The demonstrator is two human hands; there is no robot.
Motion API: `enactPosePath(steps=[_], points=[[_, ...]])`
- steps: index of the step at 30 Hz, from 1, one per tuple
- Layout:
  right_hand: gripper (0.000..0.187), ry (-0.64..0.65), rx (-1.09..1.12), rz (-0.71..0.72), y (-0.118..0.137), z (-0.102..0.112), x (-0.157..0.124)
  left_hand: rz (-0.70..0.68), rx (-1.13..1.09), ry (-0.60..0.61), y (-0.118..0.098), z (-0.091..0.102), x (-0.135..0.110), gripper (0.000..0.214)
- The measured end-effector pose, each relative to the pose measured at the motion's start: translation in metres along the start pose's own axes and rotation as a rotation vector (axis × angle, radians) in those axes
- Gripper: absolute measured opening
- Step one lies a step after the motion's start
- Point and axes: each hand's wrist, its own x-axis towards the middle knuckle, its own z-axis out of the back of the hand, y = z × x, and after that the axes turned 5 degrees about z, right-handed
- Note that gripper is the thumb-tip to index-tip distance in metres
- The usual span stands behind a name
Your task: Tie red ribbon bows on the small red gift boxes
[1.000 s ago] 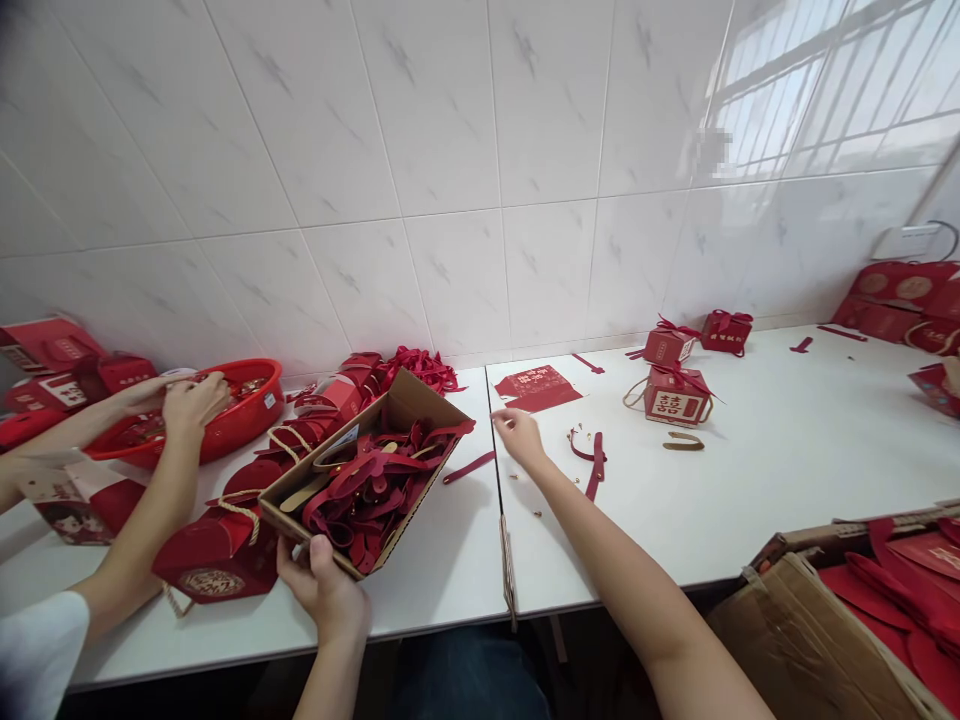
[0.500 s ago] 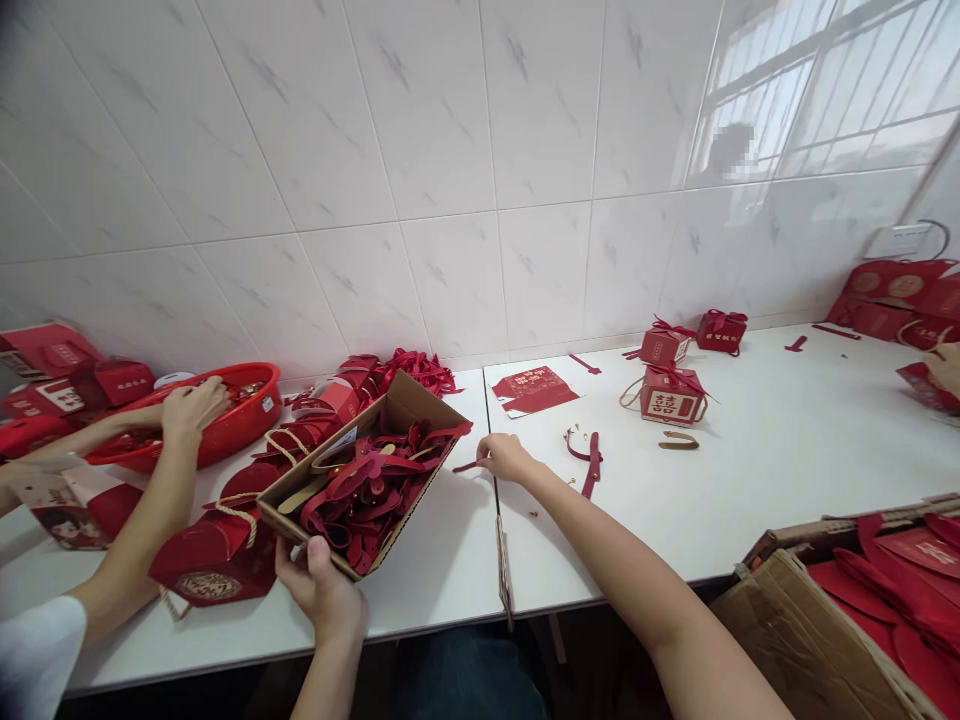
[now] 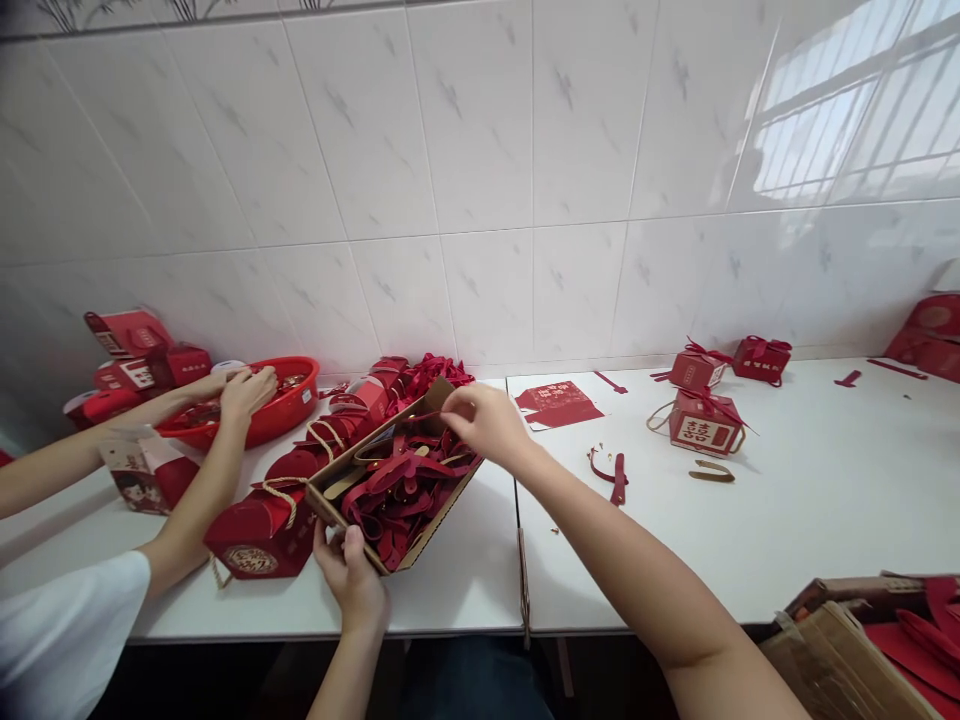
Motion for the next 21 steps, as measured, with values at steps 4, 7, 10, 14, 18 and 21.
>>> enactPosePath(steps=[4, 7, 10, 14, 18, 21], points=[[0.021, 0.232, 0.009, 0.018, 0.015, -0.034, 0.014, 0.008, -0.004, 0.007, 0.000, 0.000, -0.001, 0.066], [0.032, 0.253, 0.043, 0.003, 0.014, -0.021, 0.010, -0.014, 0.029, 0.009, 0.001, 0.000, 0.000, 0.065], [0.024, 0.103, 0.071, -0.051, 0.008, 0.027, -0.016, -0.048, 0.039, 0.011, 0.004, -0.001, 0.002, 0.065], [0.026, -0.165, -0.032, -0.223, -0.022, 0.093, -0.087, -0.085, 0.027, 0.004, 0.010, -0.003, 0.007, 0.067], [0.044, -0.260, -0.234, -0.513, -0.089, 0.112, -0.159, -0.095, 0.004, -0.004, 0.011, -0.005, 0.009, 0.070], [0.049, -0.148, -0.461, -0.715, -0.141, 0.104, -0.182, -0.105, -0.024, 0.017, 0.010, -0.006, 0.009, 0.070]])
